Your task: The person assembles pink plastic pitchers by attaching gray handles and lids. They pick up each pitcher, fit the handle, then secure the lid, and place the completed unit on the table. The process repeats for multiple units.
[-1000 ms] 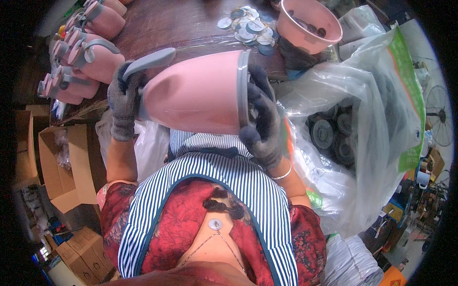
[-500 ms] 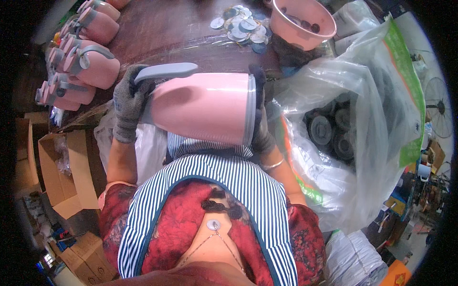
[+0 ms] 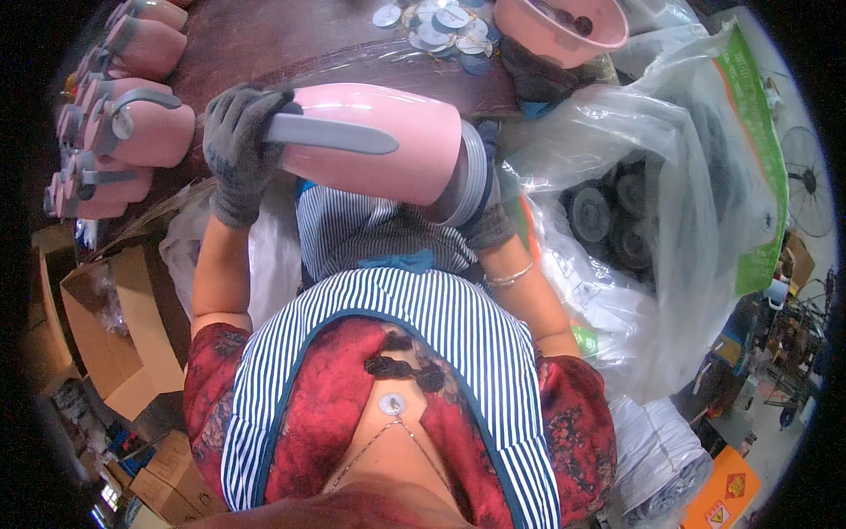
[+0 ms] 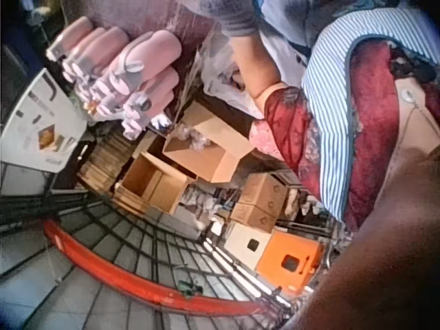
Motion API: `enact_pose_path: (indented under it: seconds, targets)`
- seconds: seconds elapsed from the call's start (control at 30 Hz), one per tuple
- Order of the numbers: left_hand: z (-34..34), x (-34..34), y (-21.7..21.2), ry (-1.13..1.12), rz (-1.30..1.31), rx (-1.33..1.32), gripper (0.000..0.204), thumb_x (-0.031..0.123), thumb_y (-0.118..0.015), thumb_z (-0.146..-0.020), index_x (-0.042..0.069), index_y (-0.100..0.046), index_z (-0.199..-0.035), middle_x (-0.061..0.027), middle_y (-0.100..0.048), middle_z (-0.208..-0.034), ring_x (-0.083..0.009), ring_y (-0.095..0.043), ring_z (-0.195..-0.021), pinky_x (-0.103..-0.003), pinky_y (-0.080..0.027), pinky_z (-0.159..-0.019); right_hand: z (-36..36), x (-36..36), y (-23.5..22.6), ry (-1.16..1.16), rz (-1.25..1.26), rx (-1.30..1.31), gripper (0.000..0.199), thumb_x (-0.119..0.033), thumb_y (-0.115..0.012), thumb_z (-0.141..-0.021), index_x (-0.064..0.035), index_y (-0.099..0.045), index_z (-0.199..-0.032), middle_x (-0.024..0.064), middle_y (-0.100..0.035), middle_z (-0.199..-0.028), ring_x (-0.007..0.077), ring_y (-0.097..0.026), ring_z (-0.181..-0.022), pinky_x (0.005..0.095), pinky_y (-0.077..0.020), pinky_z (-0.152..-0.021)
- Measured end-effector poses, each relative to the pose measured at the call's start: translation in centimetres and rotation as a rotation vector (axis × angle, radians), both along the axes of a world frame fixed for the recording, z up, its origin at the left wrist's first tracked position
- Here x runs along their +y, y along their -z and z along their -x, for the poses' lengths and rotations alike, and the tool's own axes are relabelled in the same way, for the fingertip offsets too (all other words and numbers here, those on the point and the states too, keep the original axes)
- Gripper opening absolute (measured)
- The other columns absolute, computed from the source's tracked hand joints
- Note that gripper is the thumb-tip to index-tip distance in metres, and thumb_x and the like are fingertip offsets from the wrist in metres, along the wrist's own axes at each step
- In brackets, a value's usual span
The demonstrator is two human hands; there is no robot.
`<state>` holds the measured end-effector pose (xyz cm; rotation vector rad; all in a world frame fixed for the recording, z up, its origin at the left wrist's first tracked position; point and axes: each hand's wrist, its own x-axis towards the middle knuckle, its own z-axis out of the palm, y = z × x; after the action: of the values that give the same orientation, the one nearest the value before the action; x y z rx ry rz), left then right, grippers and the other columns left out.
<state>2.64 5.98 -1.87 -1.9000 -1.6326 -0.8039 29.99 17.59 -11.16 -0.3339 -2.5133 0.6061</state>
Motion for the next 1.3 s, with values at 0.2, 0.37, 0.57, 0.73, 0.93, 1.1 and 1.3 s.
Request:
enact_pose_path:
  seconds: [0.2, 0.37, 0.57, 0.73, 0.93, 1.1, 1.3]
  targets:
    - [-0.7, -3.5, 3.2, -0.109, -0.070, -0.503, 0.030, 0.023, -0.067, -0.082, 0.007, -0.069, -0.107, -0.0112, -0.069, -0.097, -0.0340, -0.064, -0.091, -0.043, -0.047, -0.086, -3.1, 1.7, 3.8, 0.205, 0.401, 0.074, 0.058, -0.039, -0.047, -0.103, -0.0088, -0.035, -0.151, 0.0128, -0.046, -0.149, 0.0265, -0.044, -0.137, 0.0425, -0.0333, -0.116]
    - [-2.1, -4.9, 4.4, -0.170, -0.037, -0.625, 0.028, 0.023, -0.066, -0.085, 0.005, -0.067, -0.106, -0.0119, -0.069, -0.099, -0.0328, -0.065, -0.092, -0.040, -0.047, -0.088, -0.6, 1.0, 1.9, 0.306, 0.499, 0.297, 0.062, -0.049, -0.030, -0.107, -0.0042, -0.034, -0.150, 0.0117, -0.045, -0.149, 0.0226, -0.044, -0.136, 0.0377, -0.0320, -0.116]
    - [-2.5, -4.7, 5.1, -0.191, -0.114, -0.890, 0.027, 0.019, -0.066, -0.086, 0.001, -0.065, -0.106, -0.0148, -0.069, -0.101, -0.0312, -0.065, -0.094, -0.038, -0.049, -0.088, -1.7, -1.9, -2.8, 0.151, 1.152, 0.403, 0.082, -0.066, -0.024, -0.101, -0.0018, -0.030, -0.152, 0.0136, -0.044, -0.150, 0.0224, -0.043, -0.136, 0.0374, -0.0312, -0.115]
    - [-2.6, -4.4, 4.4, -0.143, -0.134, -0.743, 0.027, 0.022, -0.065, -0.090, 0.000, -0.064, -0.106, -0.0153, -0.069, -0.103, -0.0299, -0.065, -0.094, -0.038, -0.049, -0.086, -2.8, -1.9, -4.5, 0.257, 1.032, 0.283, 0.092, -0.069, -0.030, -0.099, 0.0032, -0.021, -0.155, 0.0200, -0.037, -0.154, 0.0269, -0.037, -0.141, 0.0383, -0.0297, -0.115]
    - [-2.6, -4.3, 3.1, -0.036, -0.273, -0.759, 0.036, 0.033, -0.064, -0.094, -0.001, -0.063, -0.106, -0.0156, -0.068, -0.100, -0.0283, -0.063, -0.092, -0.038, -0.049, -0.085, -3.1, -1.7, -3.3, 0.247, 0.990, 0.490, 0.066, -0.051, -0.041, -0.102, 0.0000, -0.039, -0.145, 0.0153, -0.049, -0.145, 0.0246, -0.047, -0.132, 0.0406, -0.0369, -0.110]
    - [-2.6, -5.2, 3.1, -0.133, -0.222, -1.041, 0.024, 0.019, -0.063, -0.097, -0.001, -0.061, -0.111, -0.0099, -0.065, -0.108, -0.0188, -0.061, -0.095, -0.032, -0.049, -0.085, -3.8, -1.6, -2.4, 0.281, 0.921, 0.491, 0.068, -0.048, -0.051, -0.100, 0.0052, -0.044, -0.142, 0.0180, -0.056, -0.134, 0.0252, -0.054, -0.121, 0.0390, -0.0420, -0.104]
    - [-2.5, -5.2, 2.2, -0.130, -0.237, -1.068, 0.021, 0.013, -0.063, -0.097, 0.000, -0.060, -0.112, -0.0083, -0.063, -0.111, -0.0149, -0.060, -0.094, -0.027, -0.049, -0.081, -2.9, -1.9, -4.4, 0.358, 0.759, 0.636, 0.067, -0.048, -0.044, -0.104, 0.0087, -0.046, -0.140, 0.0199, -0.056, -0.136, 0.0276, -0.055, -0.124, 0.0400, -0.0402, -0.107]
